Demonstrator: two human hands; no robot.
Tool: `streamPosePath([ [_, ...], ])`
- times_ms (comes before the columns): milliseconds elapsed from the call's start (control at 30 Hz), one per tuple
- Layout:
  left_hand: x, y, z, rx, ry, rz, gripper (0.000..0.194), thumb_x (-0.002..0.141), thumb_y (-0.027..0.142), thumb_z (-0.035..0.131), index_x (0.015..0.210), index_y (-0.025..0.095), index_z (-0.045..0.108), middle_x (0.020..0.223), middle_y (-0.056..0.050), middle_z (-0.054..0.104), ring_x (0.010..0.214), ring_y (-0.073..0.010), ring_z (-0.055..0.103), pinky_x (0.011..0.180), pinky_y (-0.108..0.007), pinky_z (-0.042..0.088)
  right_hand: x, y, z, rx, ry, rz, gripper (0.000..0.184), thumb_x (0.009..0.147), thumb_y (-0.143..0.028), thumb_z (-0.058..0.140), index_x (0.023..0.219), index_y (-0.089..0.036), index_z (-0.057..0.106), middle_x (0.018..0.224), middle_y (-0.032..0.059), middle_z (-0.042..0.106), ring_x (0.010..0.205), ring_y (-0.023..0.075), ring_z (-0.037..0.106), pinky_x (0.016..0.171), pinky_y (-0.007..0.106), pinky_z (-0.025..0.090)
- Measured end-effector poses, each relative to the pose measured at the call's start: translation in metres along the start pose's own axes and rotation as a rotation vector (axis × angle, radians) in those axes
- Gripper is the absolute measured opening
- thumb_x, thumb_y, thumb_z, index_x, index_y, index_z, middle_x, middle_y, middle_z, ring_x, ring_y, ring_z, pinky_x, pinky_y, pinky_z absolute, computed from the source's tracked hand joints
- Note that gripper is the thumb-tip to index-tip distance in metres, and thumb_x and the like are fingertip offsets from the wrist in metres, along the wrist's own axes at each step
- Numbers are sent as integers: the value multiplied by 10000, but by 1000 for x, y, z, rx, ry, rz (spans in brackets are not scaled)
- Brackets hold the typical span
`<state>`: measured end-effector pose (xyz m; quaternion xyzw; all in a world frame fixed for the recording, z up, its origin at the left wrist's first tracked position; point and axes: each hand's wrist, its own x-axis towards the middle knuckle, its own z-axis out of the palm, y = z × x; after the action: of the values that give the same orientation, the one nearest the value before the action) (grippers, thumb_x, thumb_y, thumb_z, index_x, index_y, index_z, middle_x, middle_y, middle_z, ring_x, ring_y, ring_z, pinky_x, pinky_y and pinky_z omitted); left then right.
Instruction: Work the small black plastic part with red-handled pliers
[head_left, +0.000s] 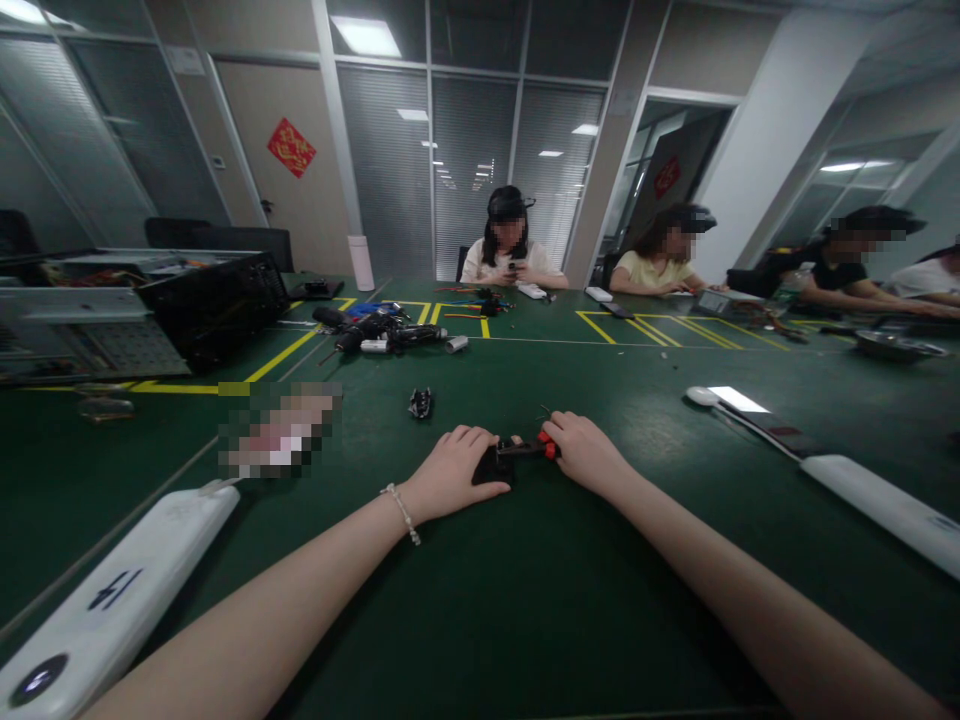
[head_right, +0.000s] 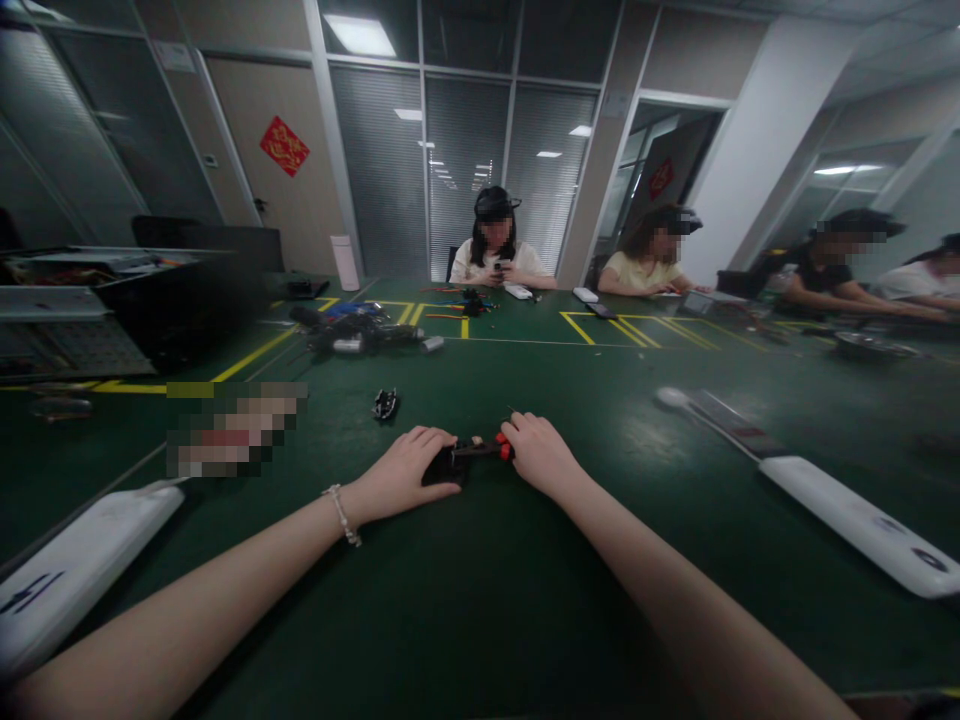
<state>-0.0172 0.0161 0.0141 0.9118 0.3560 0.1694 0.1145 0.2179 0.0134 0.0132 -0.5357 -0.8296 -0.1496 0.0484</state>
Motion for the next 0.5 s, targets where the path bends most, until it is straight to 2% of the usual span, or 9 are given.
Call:
streamPosePath([
  [500,0,1,-1,-1,11,9,547,742,567,500,1149,209,430,1170,-64,473,1061,-249,422,881,-396,356,0,-2,-3,-6,-5,1,298,655,-74,504,942,-135,555,960,110,548,864,204,502,723,302,389],
])
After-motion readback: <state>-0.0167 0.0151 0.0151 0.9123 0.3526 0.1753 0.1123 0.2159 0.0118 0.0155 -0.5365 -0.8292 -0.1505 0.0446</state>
